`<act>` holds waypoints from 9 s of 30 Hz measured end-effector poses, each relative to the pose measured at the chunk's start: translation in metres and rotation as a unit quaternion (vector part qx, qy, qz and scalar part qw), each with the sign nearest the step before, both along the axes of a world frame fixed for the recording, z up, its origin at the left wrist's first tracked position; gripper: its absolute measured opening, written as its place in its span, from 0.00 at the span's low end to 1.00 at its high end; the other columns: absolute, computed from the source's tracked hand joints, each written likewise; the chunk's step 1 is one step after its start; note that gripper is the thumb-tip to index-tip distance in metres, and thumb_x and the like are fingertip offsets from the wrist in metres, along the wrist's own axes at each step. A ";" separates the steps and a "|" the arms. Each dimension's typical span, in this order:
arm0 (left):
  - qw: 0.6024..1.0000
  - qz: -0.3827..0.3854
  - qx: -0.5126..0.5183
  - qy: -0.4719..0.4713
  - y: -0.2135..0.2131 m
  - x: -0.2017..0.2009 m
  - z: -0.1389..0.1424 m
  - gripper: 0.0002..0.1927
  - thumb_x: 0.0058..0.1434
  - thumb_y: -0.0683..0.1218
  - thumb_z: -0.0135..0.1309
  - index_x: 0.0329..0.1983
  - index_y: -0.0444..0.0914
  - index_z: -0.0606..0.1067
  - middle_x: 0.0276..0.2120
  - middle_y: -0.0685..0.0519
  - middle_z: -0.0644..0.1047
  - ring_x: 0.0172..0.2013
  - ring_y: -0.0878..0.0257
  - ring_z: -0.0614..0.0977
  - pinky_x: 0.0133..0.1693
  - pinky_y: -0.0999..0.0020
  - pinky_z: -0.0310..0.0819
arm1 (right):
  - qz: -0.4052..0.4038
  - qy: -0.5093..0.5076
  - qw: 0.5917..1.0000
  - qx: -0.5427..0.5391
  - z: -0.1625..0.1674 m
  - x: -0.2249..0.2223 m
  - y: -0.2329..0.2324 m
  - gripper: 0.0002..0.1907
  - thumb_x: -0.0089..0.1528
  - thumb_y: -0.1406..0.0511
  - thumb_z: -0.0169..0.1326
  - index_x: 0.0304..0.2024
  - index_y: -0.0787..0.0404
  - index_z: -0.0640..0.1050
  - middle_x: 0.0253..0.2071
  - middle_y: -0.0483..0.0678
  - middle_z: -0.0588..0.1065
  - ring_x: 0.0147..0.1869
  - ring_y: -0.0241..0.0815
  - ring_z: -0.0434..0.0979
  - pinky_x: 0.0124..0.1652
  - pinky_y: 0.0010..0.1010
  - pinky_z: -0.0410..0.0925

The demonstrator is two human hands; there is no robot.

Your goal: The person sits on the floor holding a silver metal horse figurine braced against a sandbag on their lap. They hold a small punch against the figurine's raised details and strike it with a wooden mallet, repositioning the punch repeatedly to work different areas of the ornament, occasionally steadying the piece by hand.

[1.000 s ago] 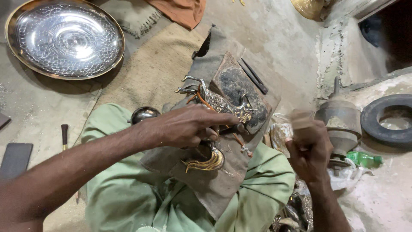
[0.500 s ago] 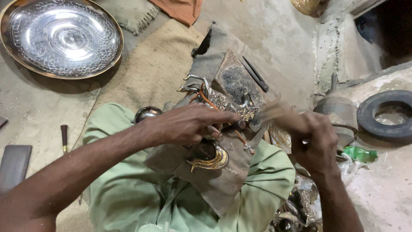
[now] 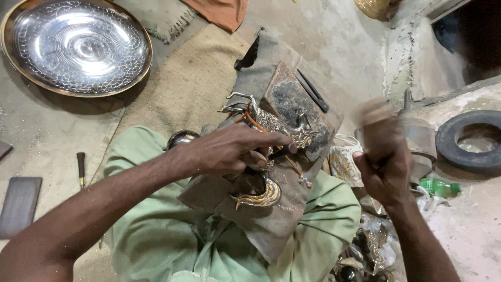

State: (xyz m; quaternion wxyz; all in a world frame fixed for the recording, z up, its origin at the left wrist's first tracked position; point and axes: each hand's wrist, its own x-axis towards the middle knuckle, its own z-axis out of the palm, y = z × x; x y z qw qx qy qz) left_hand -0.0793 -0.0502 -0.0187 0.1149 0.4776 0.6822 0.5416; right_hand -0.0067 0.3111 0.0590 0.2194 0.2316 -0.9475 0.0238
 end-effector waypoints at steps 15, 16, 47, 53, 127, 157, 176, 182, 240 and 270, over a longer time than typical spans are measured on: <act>1.000 0.008 -0.010 -0.025 -0.002 -0.002 0.000 0.35 0.57 0.37 0.58 0.68 0.47 0.68 0.32 0.51 0.82 0.33 0.59 0.84 0.36 0.58 0.76 | -0.014 -0.015 0.999 -0.037 -0.001 0.009 -0.007 0.29 0.58 0.72 0.64 0.59 0.63 0.69 0.57 0.61 0.73 0.53 0.58 0.78 0.48 0.42 0.74; 0.999 0.005 -0.017 -0.036 -0.001 -0.002 0.000 0.34 0.57 0.36 0.58 0.67 0.48 0.68 0.32 0.52 0.82 0.32 0.60 0.85 0.35 0.58 0.77 | -0.011 -0.009 0.998 -0.060 -0.001 0.012 -0.011 0.29 0.56 0.72 0.64 0.58 0.62 0.70 0.56 0.60 0.73 0.53 0.59 0.78 0.49 0.43 0.73; 0.998 0.021 -0.064 -0.006 -0.007 -0.007 0.012 0.33 0.57 0.38 0.58 0.67 0.42 0.68 0.26 0.49 0.80 0.26 0.58 0.82 0.32 0.58 0.74 | -0.047 -0.097 0.972 -0.208 -0.019 0.009 -0.025 0.30 0.53 0.69 0.65 0.56 0.64 0.69 0.46 0.55 0.73 0.41 0.57 0.77 0.42 0.43 0.72; 0.998 0.030 -0.051 -0.014 -0.009 -0.008 0.012 0.33 0.55 0.38 0.59 0.66 0.42 0.69 0.27 0.51 0.82 0.27 0.60 0.83 0.33 0.58 0.75 | -0.048 -0.137 0.974 -0.173 -0.017 0.004 -0.024 0.26 0.53 0.71 0.62 0.53 0.60 0.72 0.46 0.55 0.73 0.41 0.57 0.77 0.42 0.44 0.72; 0.809 0.062 0.036 -0.584 -0.098 0.012 -0.050 0.39 0.64 0.73 0.37 0.56 0.36 0.72 0.39 0.43 0.82 0.32 0.47 0.86 0.33 0.54 0.84 | -0.071 -0.144 0.909 -0.384 -0.102 0.088 -0.058 0.10 0.62 0.65 0.60 0.43 0.64 0.80 0.42 0.49 0.82 0.42 0.40 0.83 0.38 0.30 0.76; 0.920 0.358 -0.117 0.104 -0.031 -0.010 0.140 0.34 0.54 0.59 0.63 0.52 0.32 0.65 0.26 0.52 0.77 0.19 0.63 0.79 0.15 0.70 0.73 | 0.022 -0.206 0.778 -0.593 -0.054 -0.046 -0.123 0.07 0.67 0.68 0.53 0.44 0.65 0.76 0.35 0.42 0.76 0.37 0.29 0.74 0.39 0.22 0.68; 0.820 0.206 -0.102 0.524 -0.017 0.097 -0.031 0.21 0.49 0.50 0.57 0.44 0.36 0.71 0.56 0.37 0.74 0.48 0.40 0.76 0.50 0.49 0.73 | 0.085 -0.268 0.519 -0.807 -0.013 0.037 -0.055 0.17 0.71 0.62 0.49 0.61 0.61 0.68 0.25 0.45 0.66 0.22 0.37 0.65 0.28 0.31 0.66; 0.890 0.177 -0.151 0.393 -0.010 0.113 -0.047 0.23 0.52 0.50 0.61 0.47 0.36 0.70 0.63 0.41 0.70 0.62 0.41 0.71 0.59 0.47 0.63 | 0.114 -0.538 0.778 -0.304 0.001 0.067 -0.085 0.33 0.68 0.63 0.51 0.76 0.54 0.63 0.28 0.42 0.63 0.29 0.33 0.67 0.30 0.28 0.69; 0.871 0.475 0.020 -0.123 -0.004 0.120 -0.059 0.13 0.59 0.39 0.58 0.46 0.33 0.70 0.24 0.48 0.72 0.22 0.56 0.75 0.27 0.59 0.71 | -0.046 -0.120 0.984 -0.124 -0.081 -0.039 -0.029 0.59 0.47 0.47 0.72 0.73 0.59 0.57 0.68 0.66 0.62 0.71 0.68 0.57 0.65 0.57 0.54; 0.931 0.216 -0.252 -0.149 -0.097 0.055 -0.051 0.24 0.49 0.57 0.70 0.35 0.38 0.72 0.24 0.46 0.74 0.28 0.53 0.78 0.32 0.49 0.73 | 0.096 -0.367 0.860 -0.340 -0.093 0.128 -0.018 0.07 0.58 0.64 0.67 0.31 0.59 0.82 0.23 0.42 0.73 0.33 0.40 0.66 0.45 0.36 0.63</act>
